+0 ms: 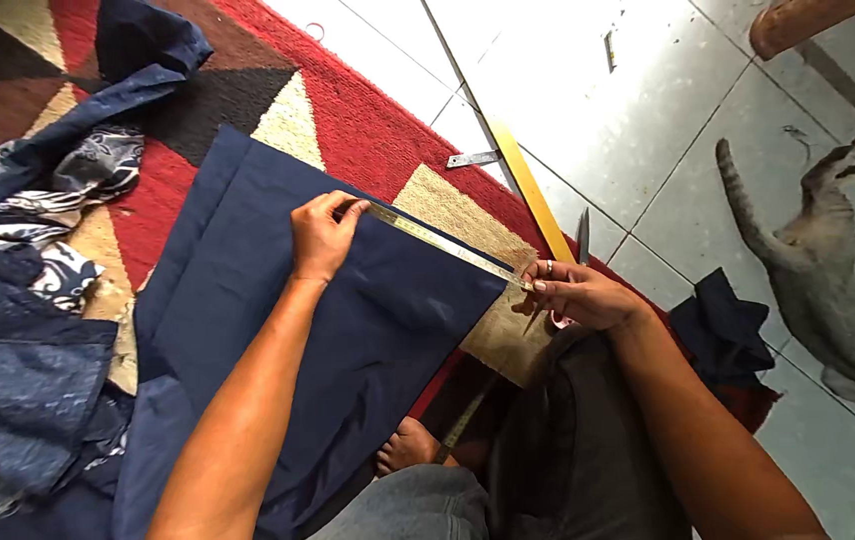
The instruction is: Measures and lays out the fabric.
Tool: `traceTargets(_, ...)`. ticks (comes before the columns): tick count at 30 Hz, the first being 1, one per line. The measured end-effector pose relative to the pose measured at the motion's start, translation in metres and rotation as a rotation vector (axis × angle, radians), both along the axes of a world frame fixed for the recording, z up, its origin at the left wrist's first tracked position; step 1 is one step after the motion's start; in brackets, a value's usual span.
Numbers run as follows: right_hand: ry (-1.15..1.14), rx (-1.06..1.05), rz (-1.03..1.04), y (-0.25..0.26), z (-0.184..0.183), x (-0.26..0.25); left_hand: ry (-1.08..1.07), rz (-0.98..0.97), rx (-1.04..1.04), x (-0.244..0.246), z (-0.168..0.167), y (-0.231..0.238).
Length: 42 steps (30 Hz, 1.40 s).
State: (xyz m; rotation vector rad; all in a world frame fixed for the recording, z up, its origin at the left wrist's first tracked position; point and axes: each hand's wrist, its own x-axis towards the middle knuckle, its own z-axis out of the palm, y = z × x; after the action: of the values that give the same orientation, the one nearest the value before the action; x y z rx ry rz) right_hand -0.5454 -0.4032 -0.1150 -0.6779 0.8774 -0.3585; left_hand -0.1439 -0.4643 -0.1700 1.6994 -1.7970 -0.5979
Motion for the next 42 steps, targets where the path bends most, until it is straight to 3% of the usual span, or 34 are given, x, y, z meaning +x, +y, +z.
traceTargets(6, -0.326, 0.041, 0.142, 0.015, 0.005, 0.042, 0.068, -0.049, 0.124, 0.039, 0.040, -0.037)
traceTargets(10, -0.454, 0.139, 0.206, 0.028, 0.007, 0.060, 0.049, 0.214, 0.141, 0.095, 0.065, -0.051)
traceTargets(12, -0.230, 0.065, 0.191, 0.015, 0.018, 0.043, -0.047, 0.308, 0.114, 0.124, 0.070, -0.056)
traceTargets(15, 0.366, -0.190, 0.211, -0.009, 0.013, 0.013, -0.155, 0.272, 0.225, 0.138, 0.067, -0.053)
traceTargets(18, 0.826, -0.311, 0.465, -0.012, -0.009, 0.005, -0.220, 0.175, 0.333, 0.126, 0.043, -0.046)
traceTargets(21, 0.942, -0.313, 0.583, -0.006, -0.020, 0.013, -0.233, 0.208, 0.331, 0.115, 0.022, -0.042)
traceTargets(31, 1.058, -0.227, 0.567, -0.005, -0.032, 0.016, -0.243, 0.266, 0.105, 0.094, -0.011, -0.034)
traceTargets(38, 1.044, -0.184, 0.549, -0.005, -0.030, 0.015, -0.297, 0.259, 0.093, 0.088, -0.013, -0.036)
traceTargets(42, 1.217, -0.176, 0.635, -0.006, -0.020, 0.010, -0.244, 0.184, 0.068, 0.075, -0.006, -0.035)
